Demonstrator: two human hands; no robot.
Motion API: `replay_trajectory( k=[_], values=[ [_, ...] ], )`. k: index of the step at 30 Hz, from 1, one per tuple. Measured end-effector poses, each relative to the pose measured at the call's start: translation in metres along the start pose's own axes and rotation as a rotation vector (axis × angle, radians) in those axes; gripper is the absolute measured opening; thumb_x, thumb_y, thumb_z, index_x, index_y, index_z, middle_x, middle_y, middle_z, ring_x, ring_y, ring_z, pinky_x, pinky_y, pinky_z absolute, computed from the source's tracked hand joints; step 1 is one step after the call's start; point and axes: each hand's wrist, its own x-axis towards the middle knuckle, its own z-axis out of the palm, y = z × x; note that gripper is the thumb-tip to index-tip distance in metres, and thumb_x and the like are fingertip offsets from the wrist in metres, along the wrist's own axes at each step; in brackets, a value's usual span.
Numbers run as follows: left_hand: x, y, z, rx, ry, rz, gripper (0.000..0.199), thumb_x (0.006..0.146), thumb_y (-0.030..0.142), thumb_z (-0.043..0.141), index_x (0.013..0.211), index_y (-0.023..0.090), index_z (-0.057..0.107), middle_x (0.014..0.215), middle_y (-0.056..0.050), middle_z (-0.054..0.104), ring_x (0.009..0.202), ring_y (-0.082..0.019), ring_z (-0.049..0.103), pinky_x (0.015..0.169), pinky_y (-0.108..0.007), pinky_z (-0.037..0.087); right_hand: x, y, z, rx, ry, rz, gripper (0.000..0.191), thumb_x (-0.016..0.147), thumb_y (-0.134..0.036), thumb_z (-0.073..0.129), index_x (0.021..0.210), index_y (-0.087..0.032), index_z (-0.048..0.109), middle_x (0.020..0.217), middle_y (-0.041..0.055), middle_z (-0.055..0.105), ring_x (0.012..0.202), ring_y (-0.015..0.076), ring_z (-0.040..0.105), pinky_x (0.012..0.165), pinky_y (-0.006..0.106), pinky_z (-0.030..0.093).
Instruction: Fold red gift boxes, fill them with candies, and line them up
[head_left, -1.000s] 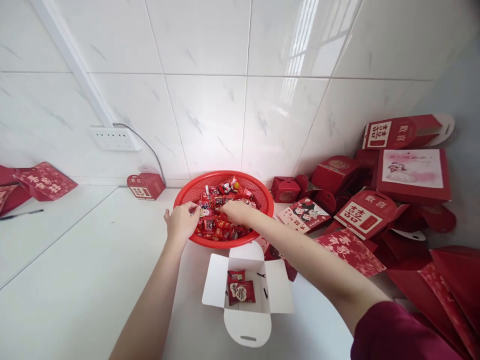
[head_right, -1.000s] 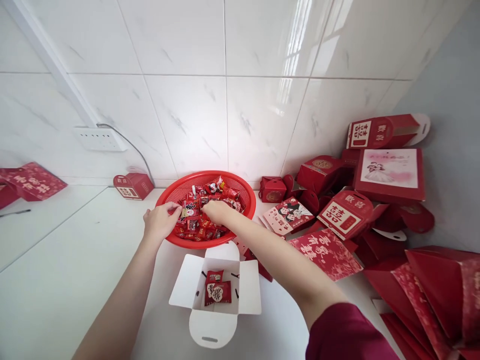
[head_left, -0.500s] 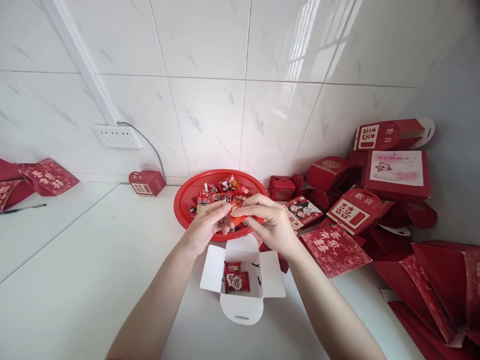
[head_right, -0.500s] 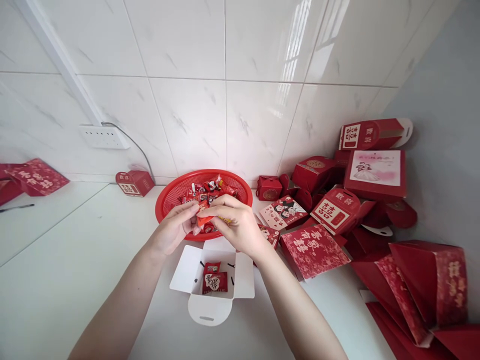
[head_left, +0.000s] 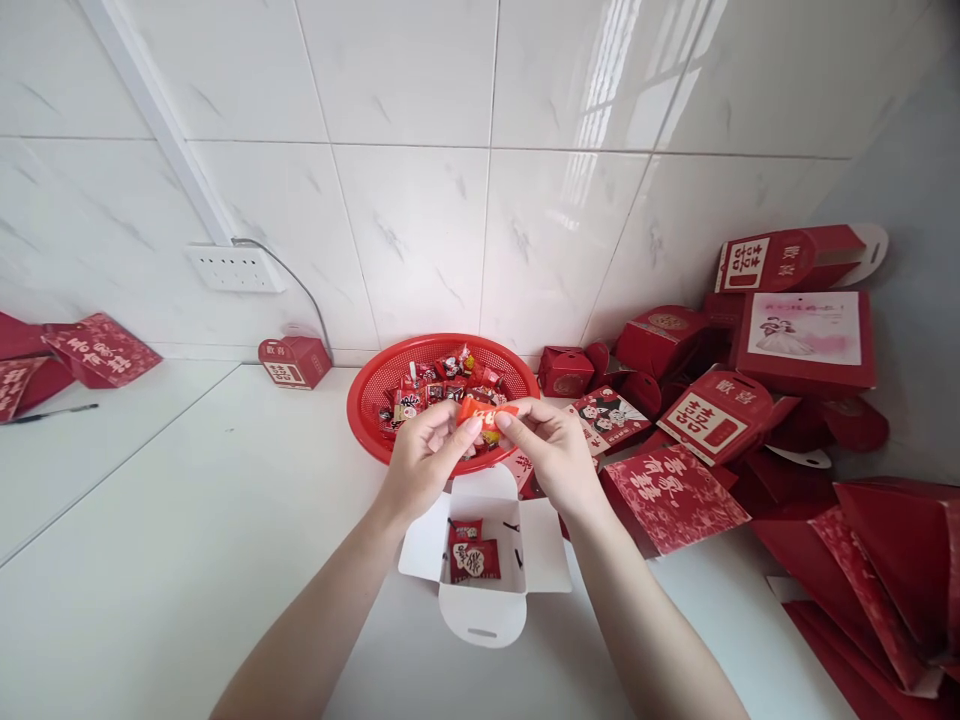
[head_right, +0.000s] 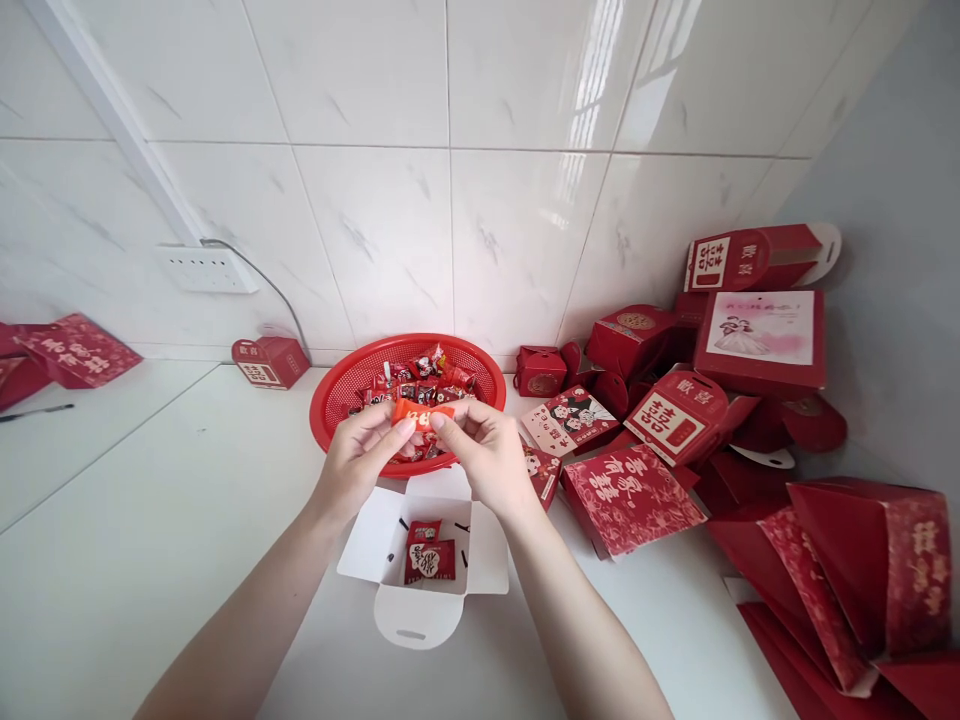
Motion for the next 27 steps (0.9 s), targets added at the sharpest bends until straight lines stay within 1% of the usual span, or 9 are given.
replay_trajectory(
  k=[3, 5, 9, 12, 17, 20, 23, 25, 27],
  values=[
    [0.002, -0.001, -0.003, 0.0, 0.097, 0.022, 0.02, 0.084, 0.037, 0.071, 0.087, 0.018, 0.069, 0.081, -0.003, 0.07, 0.073, -0.015, 0.066, 0.067, -0.026, 0.055, -0.001, 0.005, -0.002, -0.027, -0.025, 0.009, 0.022, 0.084, -0.042, 0.07, 0.082, -0.02, 0.07, 0.074, 0.0016, 0.069, 0.068, 0.0148, 0.063, 0.066, 0.028, 0.053],
    [0.003, -0.003, -0.004, -0.001, 0.135, 0.032, 0.018, 0.083, 0.035, 0.072, 0.085, 0.017, 0.071, 0.081, -0.004, 0.072, 0.076, -0.016, 0.068, 0.07, -0.027, 0.057, -0.001, 0.007, 0.0, -0.031, -0.023, 0.014, 0.022, 0.084, -0.041, 0.071, 0.084, -0.019, 0.071, 0.078, 0.0028, 0.07, 0.071, 0.0156, 0.064, 0.068, 0.028, 0.053],
    [0.003, -0.01, -0.002, -0.004, 0.182, 0.076, 0.014, 0.083, 0.031, 0.073, 0.084, 0.017, 0.074, 0.085, -0.005, 0.075, 0.08, -0.018, 0.071, 0.075, -0.029, 0.059, 0.001, 0.011, 0.004, 0.04, -0.009, 0.032, 0.022, 0.08, -0.04, 0.075, 0.087, -0.02, 0.071, 0.086, 0.004, 0.073, 0.078, 0.0171, 0.066, 0.073, 0.03, 0.054],
    [0.002, -0.014, 0.002, 0.019, 0.191, 0.128, 0.01, 0.083, 0.028, 0.073, 0.083, 0.018, 0.074, 0.084, -0.004, 0.076, 0.078, -0.018, 0.071, 0.074, -0.029, 0.059, 0.002, 0.014, 0.003, 0.107, -0.039, 0.05, 0.021, 0.079, -0.039, 0.077, 0.085, -0.019, 0.072, 0.083, 0.0026, 0.072, 0.077, 0.0159, 0.066, 0.073, 0.03, 0.054],
    [0.005, -0.018, 0.002, 0.059, 0.175, 0.15, 0.012, 0.083, 0.03, 0.073, 0.084, 0.018, 0.074, 0.082, -0.004, 0.076, 0.075, -0.019, 0.072, 0.071, -0.031, 0.06, 0.005, 0.019, -0.002, 0.113, -0.059, 0.086, 0.023, 0.08, -0.041, 0.075, 0.086, -0.019, 0.072, 0.08, 0.0017, 0.072, 0.074, 0.0146, 0.065, 0.072, 0.029, 0.055],
    [0.008, -0.016, -0.004, 0.176, 0.136, 0.137, 0.018, 0.083, 0.035, 0.072, 0.085, 0.018, 0.077, 0.082, -0.004, 0.076, 0.075, -0.019, 0.072, 0.07, -0.03, 0.06, 0.006, 0.018, -0.007, 0.065, -0.087, 0.071, 0.025, 0.08, -0.041, 0.074, 0.091, -0.019, 0.071, 0.084, 0.0024, 0.073, 0.078, 0.0157, 0.068, 0.076, 0.031, 0.056],
    [0.007, -0.009, -0.013, 0.32, 0.043, 0.072, 0.028, 0.088, 0.042, 0.066, 0.086, 0.018, 0.079, 0.079, -0.005, 0.076, 0.074, -0.019, 0.071, 0.071, -0.03, 0.059, 0.004, 0.012, -0.013, 0.019, -0.098, 0.017, 0.024, 0.082, -0.039, 0.073, 0.096, -0.02, 0.07, 0.089, 0.0023, 0.073, 0.08, 0.0157, 0.069, 0.077, 0.032, 0.057],
    [0.003, -0.003, -0.019, 0.344, -0.002, 0.005, 0.036, 0.09, 0.047, 0.061, 0.088, 0.017, 0.079, 0.079, -0.006, 0.076, 0.077, -0.02, 0.072, 0.074, -0.031, 0.059, 0.001, 0.006, -0.018, -0.074, -0.095, -0.035, 0.023, 0.088, -0.039, 0.066, 0.102, -0.021, 0.07, 0.093, 0.0023, 0.073, 0.08, 0.0156, 0.068, 0.076, 0.033, 0.057],
    [-0.003, 0.002, -0.025, 0.336, -0.004, -0.032, 0.04, 0.092, 0.05, 0.057, 0.093, 0.017, 0.079, 0.085, -0.007, 0.077, 0.082, -0.021, 0.072, 0.078, -0.032, 0.058, -0.004, 0.001, -0.023, -0.218, -0.163, -0.073, 0.024, 0.093, -0.038, 0.059, 0.107, -0.022, 0.07, 0.096, 0.0024, 0.073, 0.083, 0.0162, 0.068, 0.078, 0.032, 0.055]
  ],
)
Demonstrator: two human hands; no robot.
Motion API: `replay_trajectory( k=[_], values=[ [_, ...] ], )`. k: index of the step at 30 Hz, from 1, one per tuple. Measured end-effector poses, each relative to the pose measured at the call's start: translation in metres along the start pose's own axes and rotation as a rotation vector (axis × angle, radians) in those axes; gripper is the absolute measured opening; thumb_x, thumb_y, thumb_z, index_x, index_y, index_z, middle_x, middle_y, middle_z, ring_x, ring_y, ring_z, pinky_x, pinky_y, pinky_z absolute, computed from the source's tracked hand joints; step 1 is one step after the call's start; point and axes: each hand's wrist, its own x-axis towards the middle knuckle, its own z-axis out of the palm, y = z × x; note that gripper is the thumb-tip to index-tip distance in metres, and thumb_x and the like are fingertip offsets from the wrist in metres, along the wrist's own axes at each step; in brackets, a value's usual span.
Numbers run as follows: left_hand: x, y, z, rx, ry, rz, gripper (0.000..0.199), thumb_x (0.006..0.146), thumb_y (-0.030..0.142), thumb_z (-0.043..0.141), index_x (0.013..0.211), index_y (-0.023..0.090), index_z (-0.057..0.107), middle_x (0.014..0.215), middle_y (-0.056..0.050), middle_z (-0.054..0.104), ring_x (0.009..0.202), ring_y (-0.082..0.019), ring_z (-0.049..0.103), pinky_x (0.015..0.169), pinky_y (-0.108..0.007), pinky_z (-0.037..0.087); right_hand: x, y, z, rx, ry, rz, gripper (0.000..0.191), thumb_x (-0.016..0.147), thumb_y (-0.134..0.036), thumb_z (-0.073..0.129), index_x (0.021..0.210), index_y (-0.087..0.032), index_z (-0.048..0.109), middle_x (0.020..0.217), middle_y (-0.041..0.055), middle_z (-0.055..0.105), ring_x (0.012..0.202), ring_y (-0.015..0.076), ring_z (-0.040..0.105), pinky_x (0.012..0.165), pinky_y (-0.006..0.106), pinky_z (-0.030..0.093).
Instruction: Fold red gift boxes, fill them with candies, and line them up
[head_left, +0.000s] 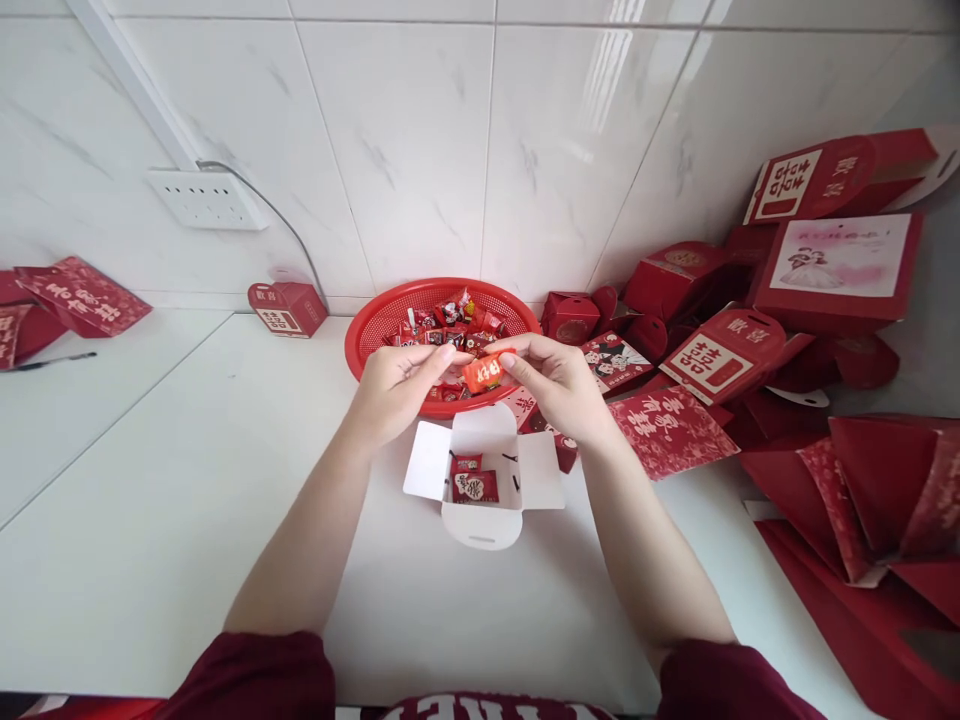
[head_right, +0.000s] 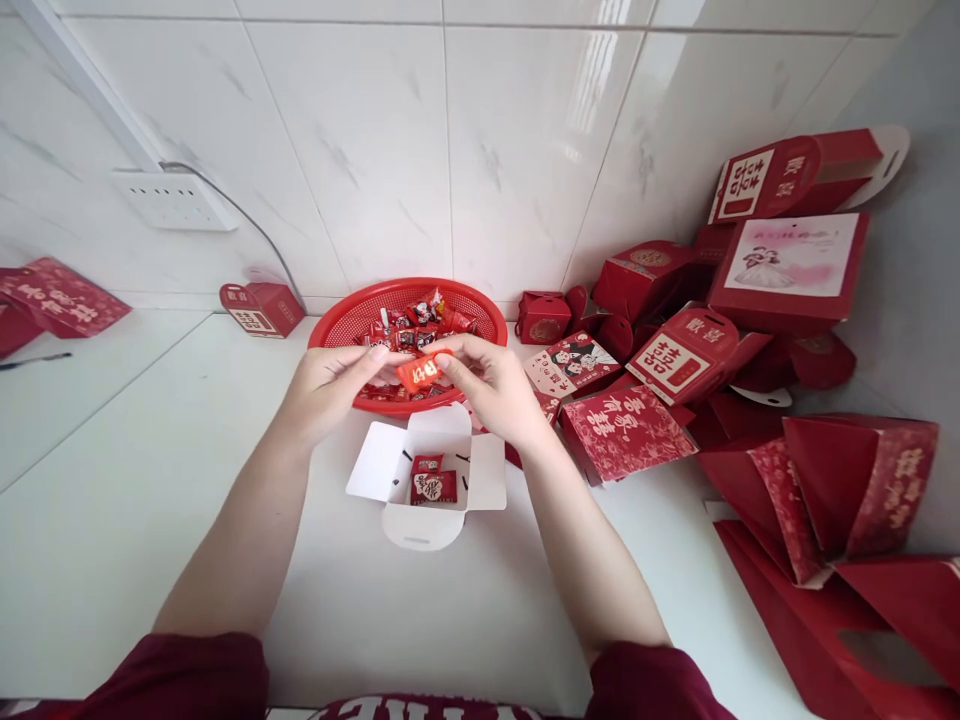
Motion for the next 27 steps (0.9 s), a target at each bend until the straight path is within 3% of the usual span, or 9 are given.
replay_trajectory(
  k=[3, 5, 9, 13, 16, 19, 21, 23, 27],
  values=[
    [-0.013, -0.001, -0.01, 0.03, 0.032, -0.034, 0.041, 0.092, 0.051, 0.056, 0.099, 0.017, 0.078, 0.092, -0.009, 0.077, 0.085, -0.021, 0.072, 0.081, -0.032, 0.058, -0.009, 0.0, -0.003, -0.223, -0.297, 0.005, 0.021, 0.094, -0.032, 0.057, 0.104, -0.023, 0.073, 0.093, 0.0011, 0.074, 0.083, 0.0167, 0.067, 0.075, 0.03, 0.053],
    [-0.024, -0.008, -0.016, 0.086, 0.038, -0.07, 0.039, 0.091, 0.05, 0.058, 0.098, 0.018, 0.078, 0.093, -0.009, 0.076, 0.084, -0.021, 0.071, 0.082, -0.032, 0.057, -0.015, 0.003, -0.003, -0.392, -0.393, 0.007, 0.017, 0.09, -0.025, 0.06, 0.102, -0.022, 0.073, 0.094, 0.0021, 0.073, 0.082, 0.0177, 0.067, 0.073, 0.03, 0.051],
    [-0.052, -0.033, -0.026, 0.208, 0.059, -0.167, 0.031, 0.089, 0.046, 0.059, 0.1, 0.021, 0.074, 0.093, -0.005, 0.076, 0.084, -0.02, 0.07, 0.082, -0.031, 0.054, -0.031, 0.004, -0.011, -0.674, -0.121, -0.078, 0.018, 0.092, -0.017, 0.055, 0.103, -0.02, 0.069, 0.102, 0.0082, 0.07, 0.097, 0.0237, 0.063, 0.085, 0.036, 0.049],
    [-0.08, -0.066, -0.024, 0.28, -0.029, -0.278, 0.024, 0.087, 0.034, 0.053, 0.095, 0.021, 0.071, 0.094, -0.004, 0.075, 0.084, -0.021, 0.069, 0.078, -0.032, 0.054, -0.057, 0.001, -0.026, -0.626, 0.072, -0.147, 0.017, 0.097, -0.023, 0.049, 0.101, -0.022, 0.066, 0.099, 0.007, 0.068, 0.096, 0.0233, 0.062, 0.086, 0.037, 0.048],
    [-0.096, -0.085, -0.012, 0.249, -0.12, -0.304, 0.03, 0.08, 0.025, 0.049, 0.101, 0.021, 0.071, 0.103, -0.006, 0.074, 0.089, -0.024, 0.069, 0.076, -0.033, 0.055, -0.083, 0.011, -0.028, -0.509, 0.22, -0.032, 0.02, 0.099, -0.033, 0.049, 0.107, -0.023, 0.064, 0.107, 0.0077, 0.067, 0.096, 0.0226, 0.063, 0.085, 0.037, 0.05],
    [-0.109, -0.094, 0.004, 0.191, -0.08, -0.227, 0.04, 0.078, 0.021, 0.051, 0.115, 0.02, 0.065, 0.116, -0.007, 0.07, 0.101, -0.026, 0.067, 0.084, -0.036, 0.055, -0.107, 0.03, -0.019, -0.259, 0.394, 0.127, 0.028, 0.099, -0.043, 0.047, 0.114, -0.023, 0.058, 0.113, 0.0096, 0.065, 0.098, 0.0222, 0.064, 0.085, 0.038, 0.053],
    [-0.115, -0.096, 0.013, 0.158, -0.018, -0.121, 0.047, 0.081, 0.021, 0.052, 0.127, 0.02, 0.057, 0.126, -0.009, 0.065, 0.113, -0.027, 0.063, 0.095, -0.039, 0.052, -0.12, 0.043, -0.01, -0.102, 0.438, 0.162, 0.033, 0.099, -0.046, 0.045, 0.122, -0.023, 0.052, 0.12, 0.0122, 0.063, 0.103, 0.0226, 0.064, 0.087, 0.04, 0.054],
    [-0.121, -0.095, 0.018, 0.136, 0.002, 0.034, 0.056, 0.084, 0.021, 0.053, 0.139, 0.022, 0.046, 0.137, -0.011, 0.056, 0.125, -0.028, 0.056, 0.102, -0.041, 0.048, -0.13, 0.051, -0.001, -0.019, 0.399, 0.163, 0.043, 0.099, -0.048, 0.044, 0.134, -0.024, 0.043, 0.132, 0.0149, 0.057, 0.113, 0.024, 0.062, 0.092, 0.043, 0.053],
    [-0.124, -0.091, 0.019, 0.204, -0.13, 0.308, 0.073, 0.086, 0.026, 0.057, 0.153, 0.027, 0.029, 0.157, -0.014, 0.032, 0.142, -0.035, 0.035, 0.112, -0.052, 0.038, -0.141, 0.051, 0.006, -0.018, 0.166, 0.051, 0.072, 0.095, -0.06, 0.046, 0.154, -0.029, 0.017, 0.155, 0.0155, 0.035, 0.138, 0.0289, 0.043, 0.11, 0.05, 0.04]
  ],
)
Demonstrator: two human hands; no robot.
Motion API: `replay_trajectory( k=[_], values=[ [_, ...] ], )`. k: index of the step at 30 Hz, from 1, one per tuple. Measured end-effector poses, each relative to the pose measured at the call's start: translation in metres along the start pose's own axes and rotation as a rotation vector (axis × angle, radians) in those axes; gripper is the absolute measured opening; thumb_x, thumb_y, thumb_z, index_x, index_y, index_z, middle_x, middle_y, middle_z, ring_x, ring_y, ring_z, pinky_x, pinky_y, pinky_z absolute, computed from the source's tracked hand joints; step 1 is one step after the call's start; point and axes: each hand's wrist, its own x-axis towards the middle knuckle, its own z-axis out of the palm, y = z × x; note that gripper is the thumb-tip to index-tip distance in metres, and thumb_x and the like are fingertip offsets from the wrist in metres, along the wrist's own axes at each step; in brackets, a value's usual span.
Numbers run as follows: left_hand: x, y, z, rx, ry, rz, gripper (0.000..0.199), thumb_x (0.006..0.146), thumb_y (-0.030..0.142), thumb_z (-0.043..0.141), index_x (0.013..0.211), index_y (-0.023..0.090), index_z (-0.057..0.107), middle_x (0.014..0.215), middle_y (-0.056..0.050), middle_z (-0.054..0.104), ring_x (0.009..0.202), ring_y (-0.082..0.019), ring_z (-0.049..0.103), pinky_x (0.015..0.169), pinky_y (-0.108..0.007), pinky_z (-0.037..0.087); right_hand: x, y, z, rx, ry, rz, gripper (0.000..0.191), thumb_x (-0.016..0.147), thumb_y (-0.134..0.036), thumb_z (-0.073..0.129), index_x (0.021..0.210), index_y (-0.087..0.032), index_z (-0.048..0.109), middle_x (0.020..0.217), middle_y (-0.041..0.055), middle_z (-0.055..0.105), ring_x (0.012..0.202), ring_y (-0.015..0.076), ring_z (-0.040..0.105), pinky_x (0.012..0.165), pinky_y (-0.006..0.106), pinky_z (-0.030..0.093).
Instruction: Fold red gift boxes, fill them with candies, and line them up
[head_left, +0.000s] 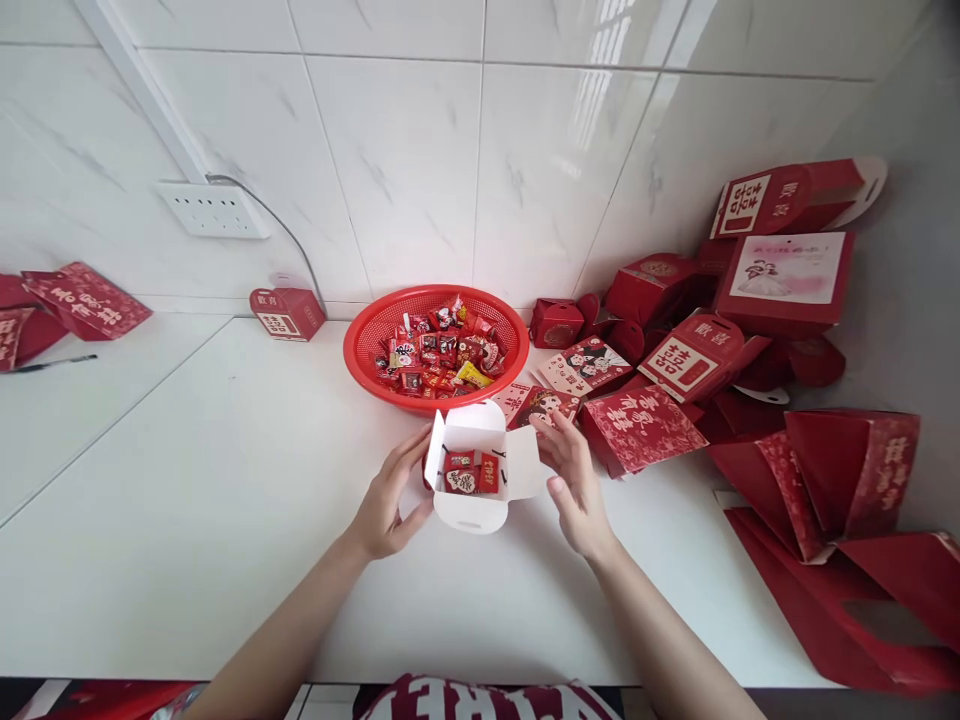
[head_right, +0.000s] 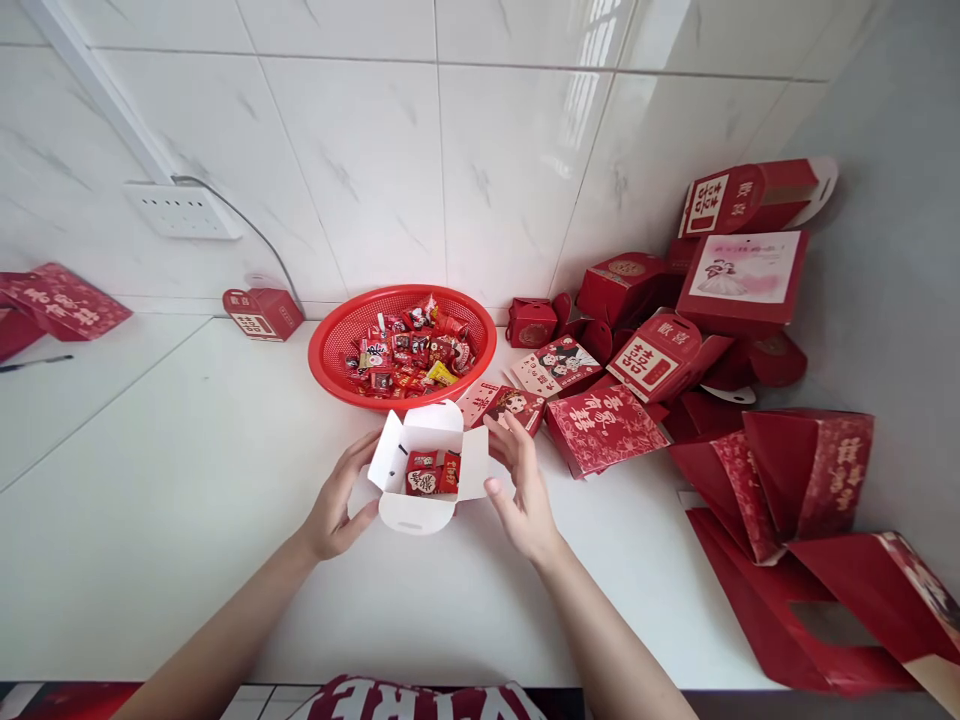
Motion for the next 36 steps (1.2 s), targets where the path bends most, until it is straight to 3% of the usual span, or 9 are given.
replay_trajectory(
  k=[4, 8, 13, 17, 21, 24, 28, 33, 36],
  values=[
    [0.002, 0.001, 0.001, 0.057, -0.1, 0.125, 0.078, 0.085, 0.036, 0.058, 0.155, 0.026, 0.025, 0.159, -0.014, 0.028, 0.144, -0.038, 0.03, 0.113, -0.057, 0.033, -0.001, -0.004, 0.0, -0.151, -0.251, -0.112, 0.096, 0.086, -0.073, 0.047, 0.158, -0.029, 0.001, 0.163, 0.014, 0.019, 0.147, 0.0323, 0.029, 0.116, 0.053, 0.03],
    [0.001, -0.003, 0.006, 0.098, -0.163, 0.168, 0.065, 0.087, 0.04, 0.058, 0.147, 0.022, 0.042, 0.149, -0.015, 0.046, 0.141, -0.037, 0.035, 0.114, -0.056, 0.032, 0.0, -0.002, 0.002, -0.422, -0.438, -0.189, 0.105, 0.08, -0.068, 0.063, 0.158, -0.026, 0.006, 0.159, 0.0142, 0.032, 0.145, 0.0334, 0.031, 0.121, 0.058, 0.015],
    [0.0, -0.004, 0.007, 0.077, -0.112, 0.204, 0.043, 0.088, 0.036, 0.058, 0.128, 0.02, 0.058, 0.129, -0.013, 0.061, 0.128, -0.033, 0.048, 0.105, -0.051, 0.042, -0.002, -0.003, 0.01, -0.485, -0.351, -0.224, 0.079, 0.088, -0.05, 0.064, 0.152, -0.026, 0.024, 0.133, 0.0095, 0.062, 0.131, 0.0292, 0.049, 0.118, 0.059, 0.02],
    [-0.003, 0.001, 0.012, 0.024, -0.054, 0.225, 0.03, 0.087, 0.025, 0.056, 0.116, 0.02, 0.061, 0.112, -0.011, 0.065, 0.115, -0.03, 0.054, 0.097, -0.047, 0.047, -0.008, -0.007, 0.022, -0.457, -0.214, -0.169, 0.048, 0.096, -0.032, 0.056, 0.14, -0.027, 0.04, 0.108, 0.0052, 0.069, 0.11, 0.0239, 0.06, 0.114, 0.055, 0.032],
    [-0.008, 0.005, 0.022, -0.02, 0.07, 0.112, 0.044, 0.087, 0.022, 0.052, 0.131, 0.019, 0.049, 0.115, -0.013, 0.06, 0.114, -0.028, 0.054, 0.096, -0.047, 0.048, -0.011, -0.003, 0.036, -0.298, -0.069, -0.029, 0.05, 0.093, -0.027, 0.057, 0.14, -0.026, 0.039, 0.133, 0.0118, 0.053, 0.127, 0.0251, 0.05, 0.108, 0.048, 0.042],
    [-0.009, 0.003, 0.031, -0.057, 0.142, 0.042, 0.062, 0.091, 0.03, 0.049, 0.149, 0.019, 0.03, 0.147, -0.018, 0.036, 0.139, -0.034, 0.034, 0.111, -0.055, 0.034, -0.008, 0.004, 0.039, -0.115, -0.119, 0.078, 0.068, 0.091, -0.029, 0.06, 0.15, -0.029, 0.026, 0.156, 0.0109, 0.031, 0.144, 0.0261, 0.032, 0.115, 0.05, 0.034],
    [-0.006, -0.002, 0.038, -0.247, 0.011, -0.002, 0.079, 0.093, 0.049, 0.045, 0.157, 0.021, 0.009, 0.164, -0.013, -0.001, 0.151, -0.038, 0.003, 0.119, -0.06, 0.016, -0.003, 0.009, 0.037, 0.115, -0.227, 0.139, 0.075, 0.092, -0.031, 0.059, 0.154, -0.034, 0.018, 0.157, 0.0086, 0.032, 0.141, 0.0239, 0.037, 0.116, 0.048, 0.033],
    [-0.008, -0.012, 0.045, -0.482, -0.079, -0.042, 0.096, 0.089, 0.056, 0.052, 0.157, 0.025, -0.008, 0.163, -0.015, 0.005, 0.148, -0.038, 0.017, 0.115, -0.059, 0.027, -0.001, 0.004, 0.03, 0.07, -0.23, 0.047, 0.051, 0.093, -0.028, 0.061, 0.141, -0.033, 0.045, 0.145, 0.0076, 0.045, 0.135, 0.0235, 0.045, 0.114, 0.044, 0.036],
    [-0.009, -0.014, 0.045, -0.467, -0.062, -0.033, 0.094, 0.088, 0.055, 0.054, 0.158, 0.024, -0.002, 0.16, -0.017, 0.016, 0.145, -0.038, 0.024, 0.114, -0.06, 0.028, 0.0, 0.003, 0.024, -0.03, -0.28, -0.017, 0.028, 0.094, -0.027, 0.059, 0.122, -0.03, 0.062, 0.133, 0.0074, 0.052, 0.131, 0.0231, 0.047, 0.112, 0.043, 0.037]
  ],
)
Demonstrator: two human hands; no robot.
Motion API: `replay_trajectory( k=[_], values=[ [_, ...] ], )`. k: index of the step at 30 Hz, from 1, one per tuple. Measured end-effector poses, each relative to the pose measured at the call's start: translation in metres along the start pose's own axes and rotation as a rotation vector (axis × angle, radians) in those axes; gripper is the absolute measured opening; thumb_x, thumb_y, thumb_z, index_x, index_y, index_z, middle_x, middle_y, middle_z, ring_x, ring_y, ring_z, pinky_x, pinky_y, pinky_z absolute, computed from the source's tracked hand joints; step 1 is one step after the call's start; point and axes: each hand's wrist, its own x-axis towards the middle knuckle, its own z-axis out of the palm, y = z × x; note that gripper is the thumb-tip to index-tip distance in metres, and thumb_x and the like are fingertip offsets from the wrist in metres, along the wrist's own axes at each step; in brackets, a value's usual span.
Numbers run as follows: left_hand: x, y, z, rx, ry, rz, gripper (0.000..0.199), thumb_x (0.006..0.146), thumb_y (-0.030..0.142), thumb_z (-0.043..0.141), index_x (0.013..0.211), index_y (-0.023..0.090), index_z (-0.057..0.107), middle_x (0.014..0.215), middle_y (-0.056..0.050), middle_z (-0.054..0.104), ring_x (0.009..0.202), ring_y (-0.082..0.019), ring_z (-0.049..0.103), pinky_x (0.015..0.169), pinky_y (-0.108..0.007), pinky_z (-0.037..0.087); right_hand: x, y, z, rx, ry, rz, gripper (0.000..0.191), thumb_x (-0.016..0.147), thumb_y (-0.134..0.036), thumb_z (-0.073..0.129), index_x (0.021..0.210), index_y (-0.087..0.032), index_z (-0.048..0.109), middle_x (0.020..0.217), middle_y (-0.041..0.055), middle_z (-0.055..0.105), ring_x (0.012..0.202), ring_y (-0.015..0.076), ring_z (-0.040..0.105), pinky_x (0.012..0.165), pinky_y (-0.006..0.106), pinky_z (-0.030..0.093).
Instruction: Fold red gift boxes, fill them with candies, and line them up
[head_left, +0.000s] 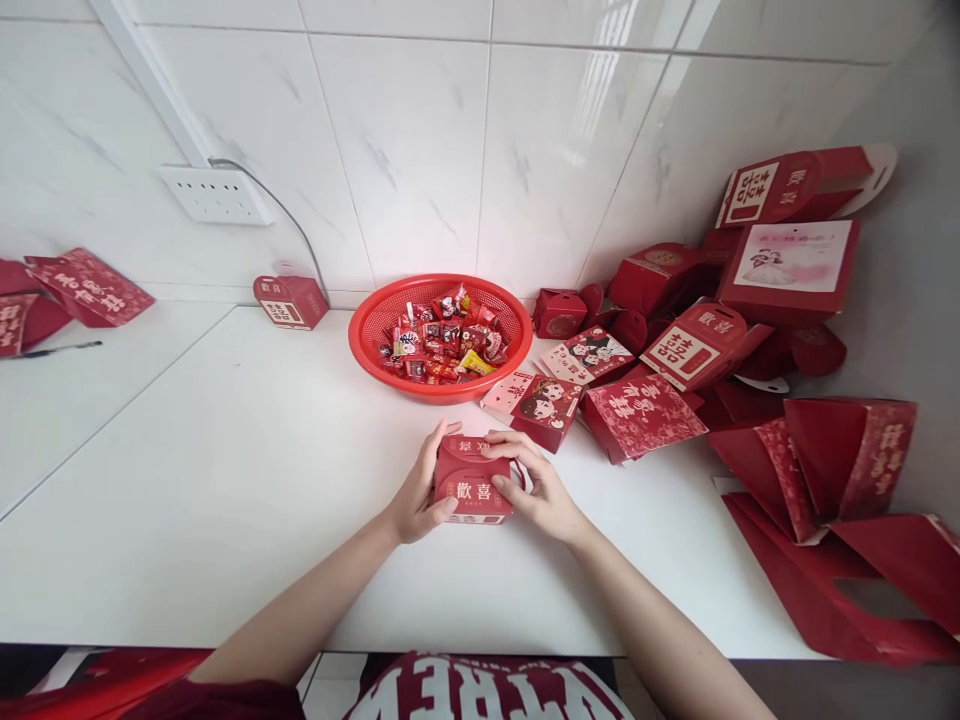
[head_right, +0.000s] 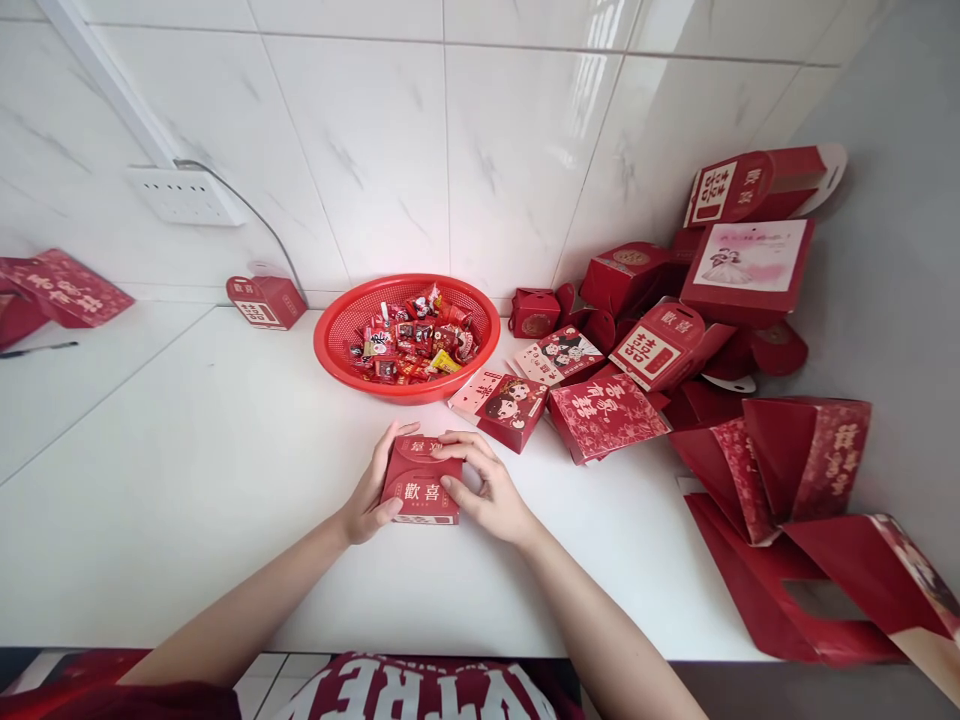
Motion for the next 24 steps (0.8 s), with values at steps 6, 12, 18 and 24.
replay_trajectory(
  k=[6, 12, 18, 24],
  values=[
    [0.006, 0.004, -0.004, 0.123, -0.003, 0.077, 0.075, 0.088, 0.056, 0.052, 0.152, 0.021, 0.031, 0.15, -0.016, 0.03, 0.141, -0.038, 0.028, 0.115, -0.058, 0.026, -0.001, 0.0, -0.003, -0.084, -0.036, -0.027, 0.024, 0.096, -0.029, 0.056, 0.117, -0.029, 0.069, 0.133, 0.0086, 0.051, 0.128, 0.0231, 0.049, 0.109, 0.042, 0.041],
    [0.01, 0.009, -0.006, 0.127, -0.023, 0.066, 0.067, 0.086, 0.058, 0.053, 0.141, 0.021, 0.045, 0.142, -0.017, 0.038, 0.136, -0.037, 0.033, 0.112, -0.058, 0.032, -0.001, 0.001, -0.005, -0.197, -0.066, -0.054, 0.027, 0.098, -0.029, 0.053, 0.12, -0.028, 0.069, 0.138, 0.0089, 0.05, 0.132, 0.0242, 0.047, 0.11, 0.042, 0.041],
    [0.01, 0.008, -0.009, 0.114, -0.049, 0.054, 0.067, 0.085, 0.057, 0.056, 0.14, 0.021, 0.046, 0.138, -0.017, 0.041, 0.134, -0.037, 0.037, 0.11, -0.058, 0.034, -0.001, 0.001, -0.007, -0.321, -0.096, -0.052, 0.029, 0.098, -0.031, 0.052, 0.12, -0.029, 0.07, 0.147, 0.0076, 0.047, 0.137, 0.0262, 0.043, 0.112, 0.044, 0.038],
    [0.011, 0.027, -0.018, 0.214, -0.104, -0.023, 0.061, 0.09, 0.047, 0.053, 0.145, 0.022, 0.042, 0.152, -0.015, 0.031, 0.142, -0.036, 0.031, 0.115, -0.054, 0.032, -0.001, -0.009, -0.01, -0.167, -0.072, 0.012, 0.03, 0.097, -0.035, 0.056, 0.125, -0.028, 0.065, 0.147, 0.008, 0.047, 0.136, 0.0243, 0.045, 0.113, 0.043, 0.037]
  ],
)
